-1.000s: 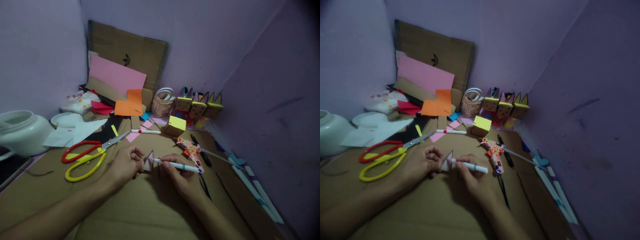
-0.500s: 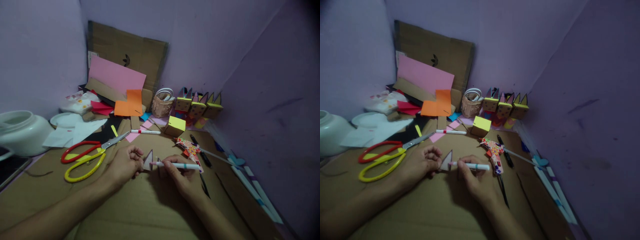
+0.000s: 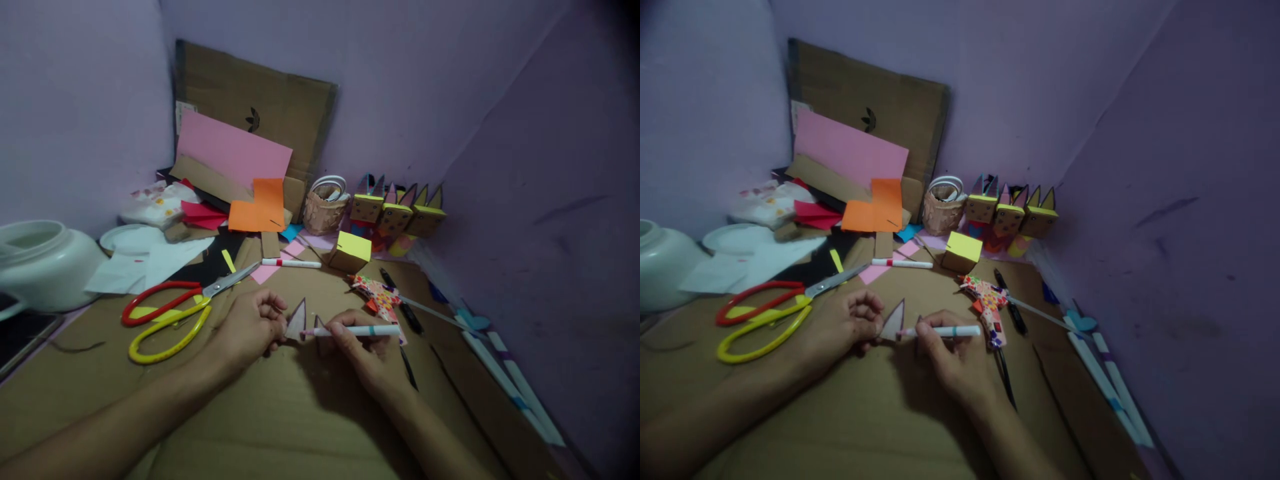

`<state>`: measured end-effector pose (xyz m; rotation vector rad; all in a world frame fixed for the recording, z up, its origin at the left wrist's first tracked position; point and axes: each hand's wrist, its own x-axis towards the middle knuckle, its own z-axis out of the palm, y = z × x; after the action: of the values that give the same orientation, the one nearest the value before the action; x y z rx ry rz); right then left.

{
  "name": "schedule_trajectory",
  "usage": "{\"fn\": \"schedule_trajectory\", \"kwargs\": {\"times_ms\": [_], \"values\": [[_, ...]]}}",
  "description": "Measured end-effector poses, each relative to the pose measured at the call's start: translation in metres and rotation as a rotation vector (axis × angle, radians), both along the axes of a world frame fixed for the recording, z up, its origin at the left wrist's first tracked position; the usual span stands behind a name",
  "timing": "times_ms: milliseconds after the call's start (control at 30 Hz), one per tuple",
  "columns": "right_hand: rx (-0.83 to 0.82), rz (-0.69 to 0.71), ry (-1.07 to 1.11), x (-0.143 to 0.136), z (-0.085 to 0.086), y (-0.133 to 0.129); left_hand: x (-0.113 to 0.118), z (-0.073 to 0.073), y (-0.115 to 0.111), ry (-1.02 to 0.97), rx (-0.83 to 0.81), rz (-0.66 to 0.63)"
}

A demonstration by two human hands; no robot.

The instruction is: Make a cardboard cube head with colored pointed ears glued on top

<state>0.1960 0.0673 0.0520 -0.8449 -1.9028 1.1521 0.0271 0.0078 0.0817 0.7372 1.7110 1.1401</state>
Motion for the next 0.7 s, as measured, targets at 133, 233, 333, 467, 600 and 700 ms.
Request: {"fn": "schedule_trajectory", "kwargs": {"times_ms": [133,233,333,467,600,700], "values": [[-0.012,0.001,0.045,0.0006,-0.0005,-0.002,-0.0012,-0.0011,0.0004,-0.01,-0.005,-0.003],[0.016,0.049,0.001,0.001,-0.0019,-0.0018,-0.001,-0.0011,0.0013,-0.018,-0.008,0.006],[0.03,0.081,-0.013,0.0006,-0.0014,-0.0015,-0.0004,-0.0001,0.0015,-0.007,-0.005,0.011],[0.026,-0.015,0.042,-0.0009,-0.0003,-0.0017,0.0002,0.0005,0.0006,-0.021,-0.015,0.005],[-0.01,0.037,0.02,-0.0015,-0.0008,-0.0031,-0.0002,-0.0007,0.0,-0.01,-0.002,0.006],[-0.014,0.053,0.036,-0.0008,-0.0015,-0.0035,-0.0008,-0.0017,0.0003,-0.008,-0.001,-0.003]]}}
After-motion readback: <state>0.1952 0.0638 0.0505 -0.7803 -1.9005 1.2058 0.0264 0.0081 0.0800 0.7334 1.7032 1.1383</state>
